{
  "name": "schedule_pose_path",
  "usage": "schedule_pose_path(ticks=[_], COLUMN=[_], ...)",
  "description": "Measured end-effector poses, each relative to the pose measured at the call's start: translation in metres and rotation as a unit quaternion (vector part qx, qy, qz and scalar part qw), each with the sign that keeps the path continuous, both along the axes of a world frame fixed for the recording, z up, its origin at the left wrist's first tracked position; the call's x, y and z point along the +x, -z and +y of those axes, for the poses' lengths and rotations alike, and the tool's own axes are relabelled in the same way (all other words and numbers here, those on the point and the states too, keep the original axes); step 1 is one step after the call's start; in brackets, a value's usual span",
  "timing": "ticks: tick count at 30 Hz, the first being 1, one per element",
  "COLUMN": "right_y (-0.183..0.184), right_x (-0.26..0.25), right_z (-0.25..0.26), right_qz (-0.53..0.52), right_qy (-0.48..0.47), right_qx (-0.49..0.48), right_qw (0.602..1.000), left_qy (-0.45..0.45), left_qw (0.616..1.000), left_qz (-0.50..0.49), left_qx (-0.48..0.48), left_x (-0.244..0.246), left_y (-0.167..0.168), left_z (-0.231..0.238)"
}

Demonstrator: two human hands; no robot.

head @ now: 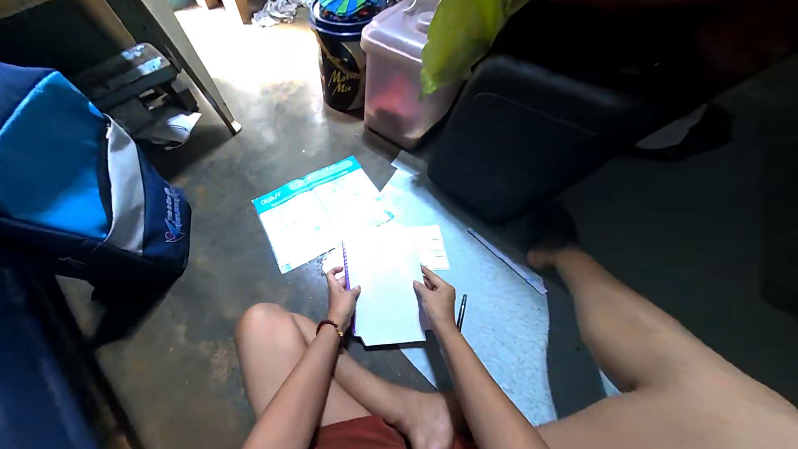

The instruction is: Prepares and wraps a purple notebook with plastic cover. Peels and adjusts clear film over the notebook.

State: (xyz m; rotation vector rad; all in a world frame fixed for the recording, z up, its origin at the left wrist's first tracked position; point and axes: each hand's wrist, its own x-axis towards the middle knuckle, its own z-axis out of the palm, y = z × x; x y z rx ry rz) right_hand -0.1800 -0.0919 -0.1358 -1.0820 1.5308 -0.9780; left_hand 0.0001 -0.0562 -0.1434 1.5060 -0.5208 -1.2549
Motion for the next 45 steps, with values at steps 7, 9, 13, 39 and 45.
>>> schedule_pose_path(ticks=[7, 9, 13, 39, 45], right_y=[0.02, 0.019, -0.027, 0.015, 0.015], right_x=[0.0, 0.001, 0.013, 0.11, 0.108], right_z=[0.0, 0.002, 0.004, -0.067, -0.073], right_qz=[0.133, 0.17, 0.182, 0.152, 0.142], right_qy=[0.004, -0.011, -0.101, -0.245, -0.258], right_qx=[-0.061, -0.077, -0.056, -0.042, -0.03], right_qw=[0.989, 0.982, 0.976, 0.957, 0.955], left_qy=[0.089, 0.094, 0.02, 0.037, 0.093], left_qw=[0.962, 0.952, 0.968, 0.94, 0.899], left_qz=[-0.239, -0.273, -0.245, -0.313, -0.413], left_qx=[0.101, 0.105, 0.054, 0.127, 0.117], left_x=[0.0, 0.0, 0.002, 0.12, 0.122], left_y=[0.002, 0.001, -0.003, -0.075, -0.084], left_z=[-0.002, 0.0, 0.003, 0.027, 0.002])
